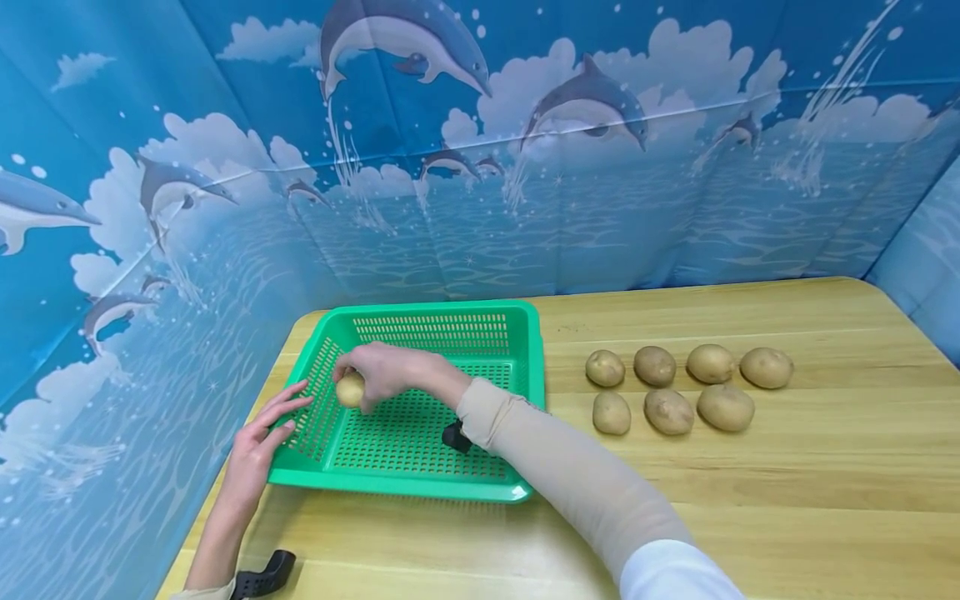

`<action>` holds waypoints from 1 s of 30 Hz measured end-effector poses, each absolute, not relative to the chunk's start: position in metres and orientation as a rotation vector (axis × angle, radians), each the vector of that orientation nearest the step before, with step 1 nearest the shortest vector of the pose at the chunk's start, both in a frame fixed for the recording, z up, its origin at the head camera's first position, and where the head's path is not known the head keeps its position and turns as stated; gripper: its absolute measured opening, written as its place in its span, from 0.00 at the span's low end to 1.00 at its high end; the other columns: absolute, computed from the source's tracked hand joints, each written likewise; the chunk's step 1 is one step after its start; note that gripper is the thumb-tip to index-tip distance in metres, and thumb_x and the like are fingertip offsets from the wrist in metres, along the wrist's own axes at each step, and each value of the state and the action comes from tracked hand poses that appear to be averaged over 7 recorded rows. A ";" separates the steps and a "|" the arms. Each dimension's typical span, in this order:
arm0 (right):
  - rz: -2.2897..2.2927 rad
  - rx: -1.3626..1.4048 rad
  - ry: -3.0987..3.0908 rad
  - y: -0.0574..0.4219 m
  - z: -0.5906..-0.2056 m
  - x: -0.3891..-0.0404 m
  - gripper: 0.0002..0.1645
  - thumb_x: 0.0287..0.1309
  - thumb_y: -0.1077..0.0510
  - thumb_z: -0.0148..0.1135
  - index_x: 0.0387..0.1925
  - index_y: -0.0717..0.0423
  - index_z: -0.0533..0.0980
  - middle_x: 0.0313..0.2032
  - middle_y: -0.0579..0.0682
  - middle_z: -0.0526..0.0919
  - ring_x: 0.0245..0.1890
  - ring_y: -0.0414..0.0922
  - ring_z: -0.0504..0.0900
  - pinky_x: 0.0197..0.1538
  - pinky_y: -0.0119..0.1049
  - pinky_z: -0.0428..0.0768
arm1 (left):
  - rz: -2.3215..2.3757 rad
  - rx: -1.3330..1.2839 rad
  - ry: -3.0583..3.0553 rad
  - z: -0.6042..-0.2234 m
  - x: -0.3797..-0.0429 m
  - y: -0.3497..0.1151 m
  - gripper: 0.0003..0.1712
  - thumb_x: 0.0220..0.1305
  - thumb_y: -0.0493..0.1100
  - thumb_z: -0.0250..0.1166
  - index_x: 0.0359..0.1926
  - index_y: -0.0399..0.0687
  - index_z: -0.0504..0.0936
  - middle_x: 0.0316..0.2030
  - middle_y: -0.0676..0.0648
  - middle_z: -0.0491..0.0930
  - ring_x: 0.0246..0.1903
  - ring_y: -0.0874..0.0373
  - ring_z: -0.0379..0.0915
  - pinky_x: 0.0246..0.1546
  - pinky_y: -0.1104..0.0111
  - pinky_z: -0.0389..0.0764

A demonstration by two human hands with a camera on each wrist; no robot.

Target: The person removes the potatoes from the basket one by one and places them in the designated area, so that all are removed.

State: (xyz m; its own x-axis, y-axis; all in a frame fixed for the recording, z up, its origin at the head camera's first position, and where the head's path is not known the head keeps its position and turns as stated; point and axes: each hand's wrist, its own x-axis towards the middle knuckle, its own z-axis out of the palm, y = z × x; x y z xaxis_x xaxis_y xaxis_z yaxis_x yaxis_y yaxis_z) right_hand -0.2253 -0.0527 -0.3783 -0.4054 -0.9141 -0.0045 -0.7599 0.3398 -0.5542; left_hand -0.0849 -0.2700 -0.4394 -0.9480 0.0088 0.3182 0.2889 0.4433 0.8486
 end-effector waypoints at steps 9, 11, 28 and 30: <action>-0.937 -1.464 2.433 -0.034 -0.364 -0.214 0.34 0.44 0.63 0.75 0.56 0.51 0.75 0.50 0.44 0.77 0.46 0.40 0.74 0.44 0.32 0.75 | -1.493 -0.252 -2.430 -0.439 -0.083 -0.268 0.20 0.72 0.28 0.49 0.60 0.36 0.77 0.70 0.49 0.64 0.73 0.53 0.47 0.65 0.38 0.47; -1.009 -1.436 2.449 -0.029 -0.362 -0.211 0.33 0.45 0.63 0.75 0.56 0.49 0.75 0.50 0.44 0.76 0.46 0.41 0.74 0.43 0.33 0.75 | -1.491 -0.250 -2.431 -0.438 -0.083 -0.268 0.20 0.72 0.28 0.49 0.60 0.36 0.77 0.70 0.49 0.64 0.73 0.52 0.47 0.65 0.38 0.46; -1.538 -1.368 2.399 0.004 -0.335 -0.182 0.35 0.45 0.64 0.77 0.56 0.46 0.74 0.56 0.42 0.72 0.47 0.40 0.73 0.43 0.32 0.78 | -1.487 -0.243 -2.441 -0.438 -0.084 -0.268 0.19 0.72 0.29 0.50 0.60 0.37 0.77 0.70 0.49 0.64 0.73 0.53 0.46 0.65 0.37 0.47; -1.549 -1.374 2.396 0.008 -0.331 -0.179 0.35 0.45 0.64 0.77 0.56 0.46 0.75 0.56 0.41 0.72 0.47 0.39 0.72 0.43 0.32 0.78 | -1.488 -0.238 -2.438 -0.438 -0.083 -0.268 0.19 0.72 0.29 0.50 0.60 0.37 0.77 0.70 0.49 0.64 0.73 0.53 0.46 0.65 0.37 0.47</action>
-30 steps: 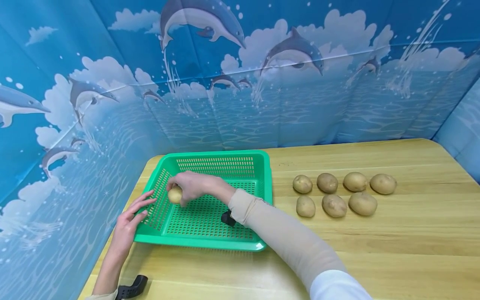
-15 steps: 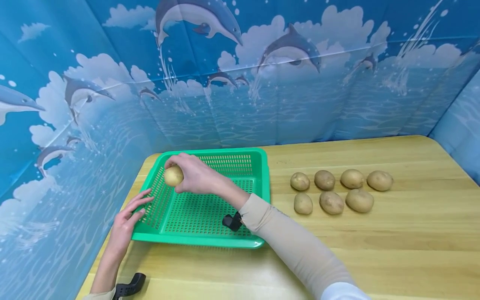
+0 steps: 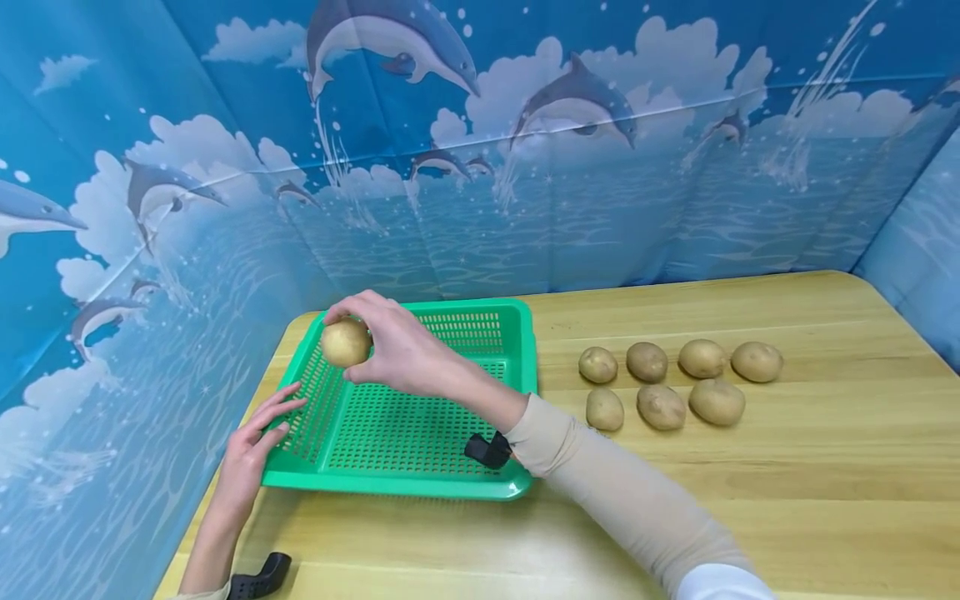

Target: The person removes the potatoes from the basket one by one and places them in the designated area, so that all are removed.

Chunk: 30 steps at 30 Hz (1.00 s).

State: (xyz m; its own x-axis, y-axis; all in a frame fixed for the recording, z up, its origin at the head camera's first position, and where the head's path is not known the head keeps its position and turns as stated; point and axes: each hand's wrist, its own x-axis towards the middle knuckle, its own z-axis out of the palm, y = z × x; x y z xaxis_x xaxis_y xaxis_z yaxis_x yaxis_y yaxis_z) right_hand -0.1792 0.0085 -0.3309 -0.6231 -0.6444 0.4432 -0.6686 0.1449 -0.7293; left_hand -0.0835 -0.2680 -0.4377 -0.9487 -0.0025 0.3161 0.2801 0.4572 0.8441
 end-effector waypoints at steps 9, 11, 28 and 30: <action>1.413 1.400 -2.368 0.035 -0.324 -0.170 0.35 0.46 0.63 0.77 0.56 0.44 0.74 0.56 0.38 0.72 0.50 0.36 0.72 0.44 0.32 0.78 | -1.487 -0.224 -2.441 -0.437 -0.080 -0.266 0.20 0.72 0.29 0.50 0.61 0.37 0.76 0.70 0.48 0.63 0.73 0.52 0.46 0.64 0.36 0.47; 1.372 1.408 -2.380 0.042 -0.324 -0.169 0.35 0.46 0.63 0.77 0.56 0.44 0.74 0.56 0.38 0.72 0.51 0.36 0.72 0.45 0.33 0.78 | -1.487 -0.223 -2.441 -0.437 -0.079 -0.266 0.20 0.72 0.29 0.50 0.61 0.37 0.76 0.70 0.49 0.63 0.73 0.52 0.47 0.64 0.36 0.48; 1.387 1.315 -2.411 0.102 -0.344 -0.162 0.38 0.49 0.63 0.75 0.62 0.44 0.72 0.62 0.40 0.71 0.58 0.40 0.72 0.51 0.39 0.77 | -1.502 -0.171 -2.459 -0.438 -0.082 -0.267 0.19 0.73 0.32 0.50 0.61 0.38 0.77 0.70 0.53 0.64 0.73 0.56 0.47 0.65 0.38 0.49; 1.449 1.291 -2.399 0.108 -0.347 -0.160 0.39 0.49 0.65 0.75 0.62 0.43 0.72 0.63 0.40 0.70 0.58 0.40 0.72 0.54 0.39 0.77 | -1.506 -0.171 -2.459 -0.438 -0.082 -0.267 0.19 0.73 0.32 0.50 0.61 0.37 0.77 0.70 0.52 0.64 0.73 0.56 0.47 0.65 0.38 0.49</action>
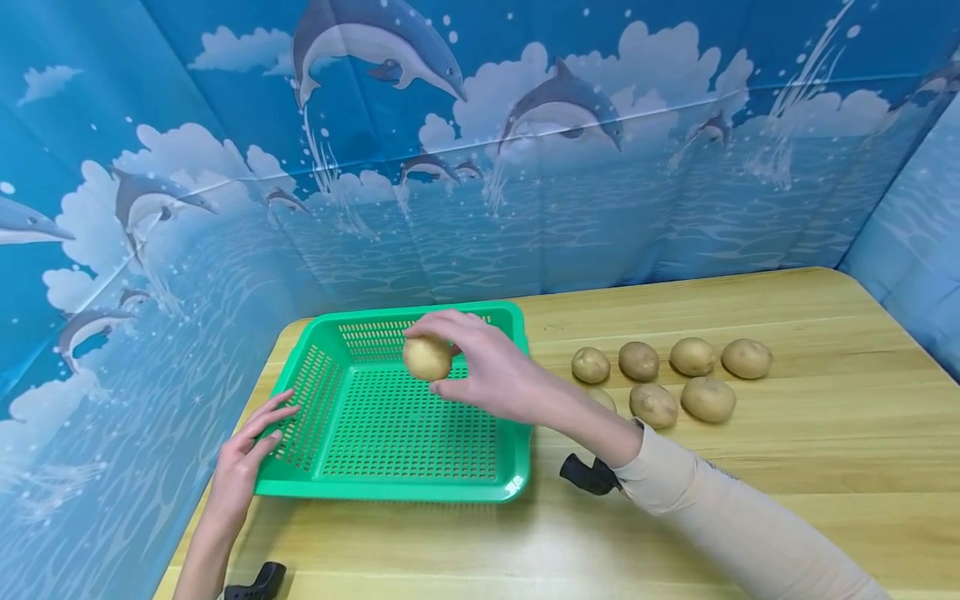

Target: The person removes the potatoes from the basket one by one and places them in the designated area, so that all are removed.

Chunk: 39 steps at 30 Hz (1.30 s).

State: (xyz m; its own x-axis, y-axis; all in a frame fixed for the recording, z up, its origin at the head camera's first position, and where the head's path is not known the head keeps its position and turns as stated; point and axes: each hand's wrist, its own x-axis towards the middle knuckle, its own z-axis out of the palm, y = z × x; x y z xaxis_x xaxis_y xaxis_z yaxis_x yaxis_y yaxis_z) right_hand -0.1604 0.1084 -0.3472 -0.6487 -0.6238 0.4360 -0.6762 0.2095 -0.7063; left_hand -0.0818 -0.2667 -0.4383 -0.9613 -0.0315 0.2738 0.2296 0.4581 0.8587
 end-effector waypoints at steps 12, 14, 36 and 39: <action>1.505 1.169 -2.368 0.142 -0.362 -0.152 0.39 0.47 0.70 0.72 0.62 0.44 0.73 0.64 0.44 0.70 0.59 0.43 0.73 0.59 0.41 0.74 | -1.507 -0.168 -2.457 -0.438 -0.081 -0.266 0.19 0.73 0.31 0.50 0.61 0.37 0.77 0.70 0.51 0.64 0.73 0.57 0.47 0.65 0.40 0.49; 1.484 1.150 -2.383 0.148 -0.365 -0.152 0.40 0.48 0.69 0.72 0.63 0.42 0.73 0.65 0.43 0.69 0.60 0.43 0.73 0.59 0.41 0.74 | -1.502 -0.163 -2.461 -0.438 -0.081 -0.267 0.19 0.73 0.31 0.51 0.61 0.37 0.77 0.70 0.52 0.64 0.73 0.58 0.48 0.65 0.41 0.51; 1.524 0.868 -2.430 0.217 -0.389 -0.149 0.39 0.50 0.66 0.74 0.63 0.41 0.72 0.63 0.44 0.71 0.58 0.41 0.74 0.54 0.28 0.75 | -1.490 -0.145 -2.478 -0.437 -0.081 -0.267 0.20 0.72 0.30 0.50 0.61 0.39 0.77 0.70 0.53 0.64 0.73 0.58 0.47 0.65 0.40 0.50; 1.495 0.842 -2.444 0.226 -0.394 -0.150 0.39 0.50 0.65 0.74 0.63 0.42 0.72 0.63 0.46 0.72 0.57 0.40 0.74 0.54 0.25 0.73 | -1.497 -0.142 -2.476 -0.437 -0.081 -0.267 0.20 0.72 0.30 0.49 0.61 0.38 0.77 0.70 0.53 0.64 0.73 0.58 0.47 0.65 0.40 0.50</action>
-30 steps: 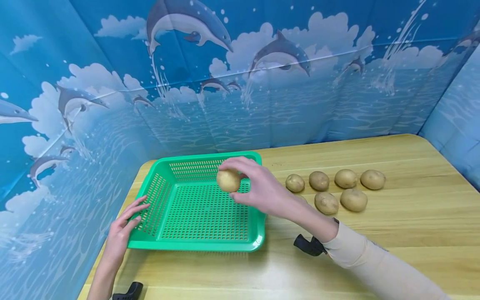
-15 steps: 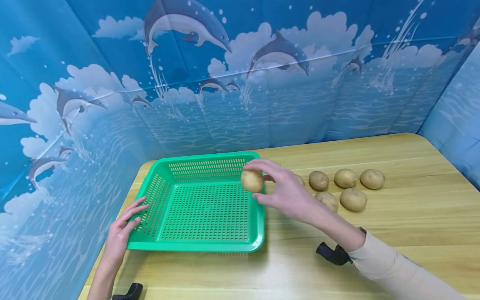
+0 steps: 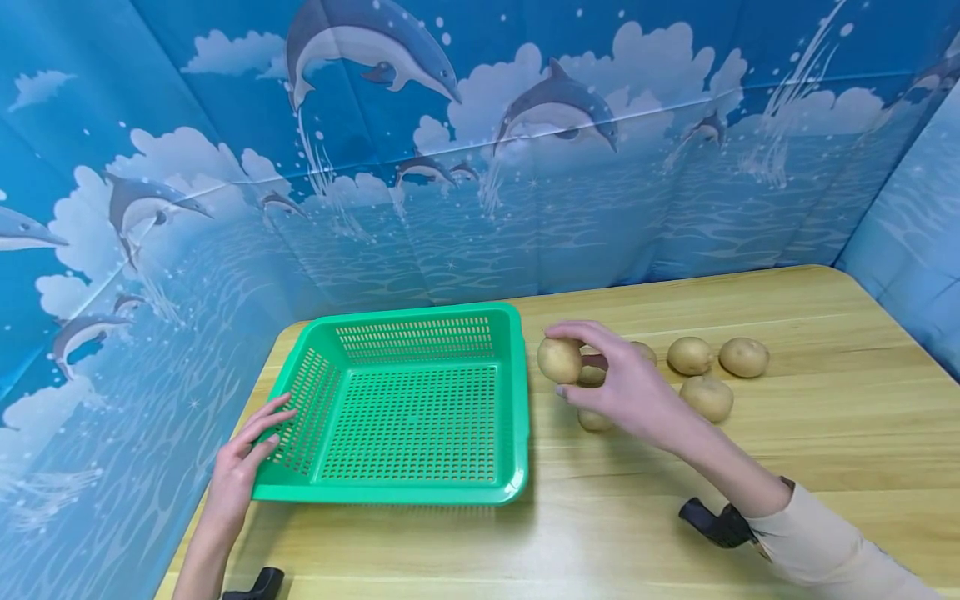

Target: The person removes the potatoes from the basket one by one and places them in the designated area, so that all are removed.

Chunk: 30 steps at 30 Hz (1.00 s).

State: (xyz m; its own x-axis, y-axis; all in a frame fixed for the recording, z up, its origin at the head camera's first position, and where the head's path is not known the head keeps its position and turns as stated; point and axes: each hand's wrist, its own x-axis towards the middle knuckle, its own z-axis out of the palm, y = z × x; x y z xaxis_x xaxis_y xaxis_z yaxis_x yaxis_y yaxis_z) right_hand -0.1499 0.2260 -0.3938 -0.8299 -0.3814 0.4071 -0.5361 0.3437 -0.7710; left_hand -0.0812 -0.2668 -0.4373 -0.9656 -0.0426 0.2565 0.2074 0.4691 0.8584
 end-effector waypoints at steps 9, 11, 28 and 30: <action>1.411 0.768 -2.510 0.248 -0.409 -0.153 0.38 0.51 0.64 0.74 0.63 0.45 0.72 0.62 0.48 0.72 0.56 0.43 0.75 0.53 0.23 0.73 | -1.504 -0.136 -2.475 -0.437 -0.081 -0.267 0.20 0.73 0.30 0.49 0.61 0.38 0.77 0.70 0.53 0.64 0.73 0.57 0.46 0.65 0.39 0.48; 1.370 0.744 -2.526 0.253 -0.412 -0.154 0.38 0.50 0.65 0.75 0.63 0.45 0.72 0.61 0.48 0.73 0.55 0.44 0.76 0.52 0.23 0.74 | -1.501 -0.141 -2.475 -0.438 -0.081 -0.267 0.20 0.73 0.30 0.49 0.61 0.38 0.77 0.70 0.52 0.64 0.73 0.56 0.46 0.65 0.38 0.47; 1.121 0.738 -2.579 0.304 -0.430 -0.154 0.42 0.41 0.69 0.79 0.61 0.54 0.74 0.58 0.52 0.76 0.50 0.26 0.71 0.49 0.18 0.72 | -1.495 -0.134 -2.481 -0.437 -0.082 -0.267 0.20 0.73 0.31 0.49 0.61 0.39 0.77 0.70 0.53 0.64 0.73 0.57 0.46 0.65 0.39 0.49; 1.118 0.732 -2.588 0.310 -0.433 -0.154 0.42 0.41 0.69 0.78 0.62 0.53 0.73 0.58 0.52 0.75 0.51 0.24 0.70 0.50 0.18 0.71 | -1.498 -0.135 -2.480 -0.438 -0.082 -0.267 0.20 0.73 0.31 0.49 0.61 0.39 0.77 0.70 0.53 0.64 0.73 0.57 0.46 0.65 0.38 0.48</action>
